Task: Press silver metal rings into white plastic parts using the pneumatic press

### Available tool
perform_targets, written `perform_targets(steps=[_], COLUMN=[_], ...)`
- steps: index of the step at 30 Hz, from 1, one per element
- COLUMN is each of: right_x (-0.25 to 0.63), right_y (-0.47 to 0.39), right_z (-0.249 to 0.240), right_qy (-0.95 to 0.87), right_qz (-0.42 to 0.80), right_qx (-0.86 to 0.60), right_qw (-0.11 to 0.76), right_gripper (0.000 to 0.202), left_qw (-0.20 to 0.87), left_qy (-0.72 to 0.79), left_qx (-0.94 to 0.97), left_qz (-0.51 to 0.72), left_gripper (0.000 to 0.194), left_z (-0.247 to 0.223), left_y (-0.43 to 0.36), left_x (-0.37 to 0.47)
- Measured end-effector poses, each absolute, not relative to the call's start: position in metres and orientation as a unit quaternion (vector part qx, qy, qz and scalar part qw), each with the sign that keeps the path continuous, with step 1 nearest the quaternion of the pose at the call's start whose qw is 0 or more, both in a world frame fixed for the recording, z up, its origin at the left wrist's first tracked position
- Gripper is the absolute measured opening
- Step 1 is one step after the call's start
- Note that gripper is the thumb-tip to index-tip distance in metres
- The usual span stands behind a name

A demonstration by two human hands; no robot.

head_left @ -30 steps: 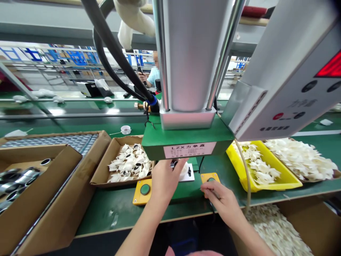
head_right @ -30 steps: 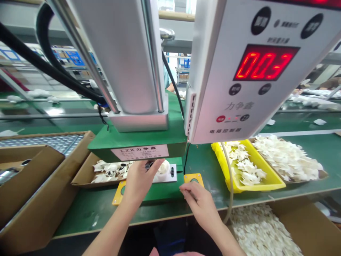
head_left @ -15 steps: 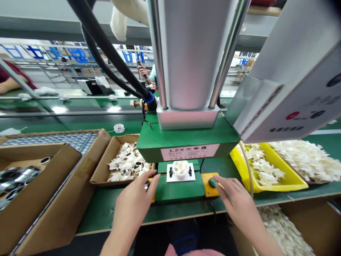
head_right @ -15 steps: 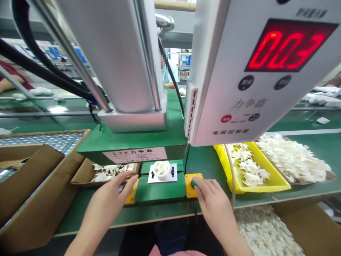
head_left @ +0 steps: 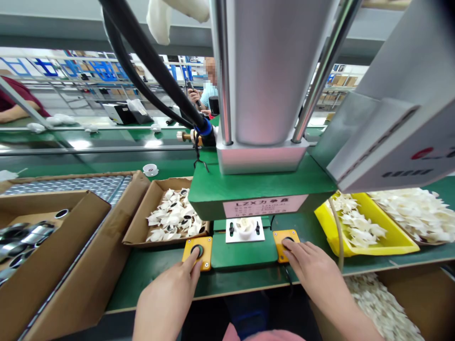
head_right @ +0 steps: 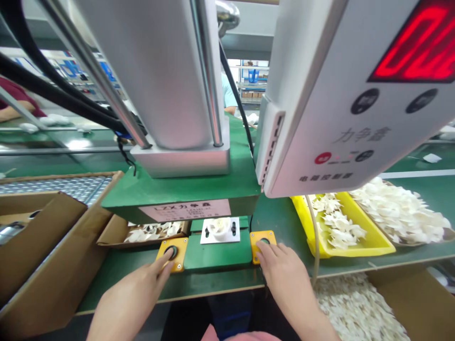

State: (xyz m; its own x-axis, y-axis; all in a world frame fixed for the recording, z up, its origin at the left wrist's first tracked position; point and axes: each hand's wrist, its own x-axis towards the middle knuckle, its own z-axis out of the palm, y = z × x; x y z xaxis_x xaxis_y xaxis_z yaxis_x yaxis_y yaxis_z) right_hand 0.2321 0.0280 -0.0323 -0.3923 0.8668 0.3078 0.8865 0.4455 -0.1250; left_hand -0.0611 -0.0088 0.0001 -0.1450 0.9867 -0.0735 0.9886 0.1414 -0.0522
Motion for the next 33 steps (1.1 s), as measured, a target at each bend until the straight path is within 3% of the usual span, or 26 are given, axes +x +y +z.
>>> perform_targets(steps=[4, 7, 11, 14, 19, 21, 24, 29, 33], right_x=[0.236, 0.236, 0.211, 0.175, 0.138, 0.137, 0.136, 0.092, 0.049], right_y=[0.026, 0.025, 0.043, 0.07, 0.085, 0.076, 0.063, 0.085, 0.104], right_z=[-0.035, -0.027, 0.004, 0.03, 0.044, 0.038, 0.033, 0.05, 0.062], right_qy=[-0.806, -0.771, -0.695, -0.652, -0.639, -0.63, -0.645, -0.734, -0.773], right_qz=[0.039, 0.163, 0.353, 0.443, 0.542, 0.59, 0.617, 0.506, 0.4], right_qx=[-0.55, -0.562, -0.528, -0.473, -0.402, -0.398, -0.39, -0.394, -0.396], right_qw=[0.215, 0.251, 0.337, 0.394, 0.369, 0.311, 0.224, 0.223, 0.294], right_gripper=[0.022, 0.024, 0.04, 0.038, 0.03, 0.026, 0.038, 0.043, 0.043], left_qw=[0.098, 0.282, 0.566, 0.665, 0.687, 0.68, 0.672, 0.673, 0.679], left_qy=[0.781, 0.772, 0.602, 0.479, 0.448, 0.457, 0.472, 0.472, 0.473], left_qx=[0.617, 0.541, 0.279, 0.152, 0.177, 0.186, 0.179, 0.162, 0.119], left_qz=[0.013, 0.179, 0.489, 0.552, 0.543, 0.542, 0.542, 0.546, 0.55], left_gripper=[0.043, 0.041, 0.035, 0.024, 0.02, 0.026, 0.03, 0.034, 0.038], left_z=[0.001, -0.001, 0.001, 0.003, -0.002, -0.006, -0.012, -0.011, -0.003], left_y=[-0.007, -0.006, -0.009, -0.012, -0.021, -0.026, -0.033, -0.035, -0.031], left_x=[-0.069, -0.074, -0.059, -0.034, -0.017, -0.023, -0.033, -0.032, -0.029])
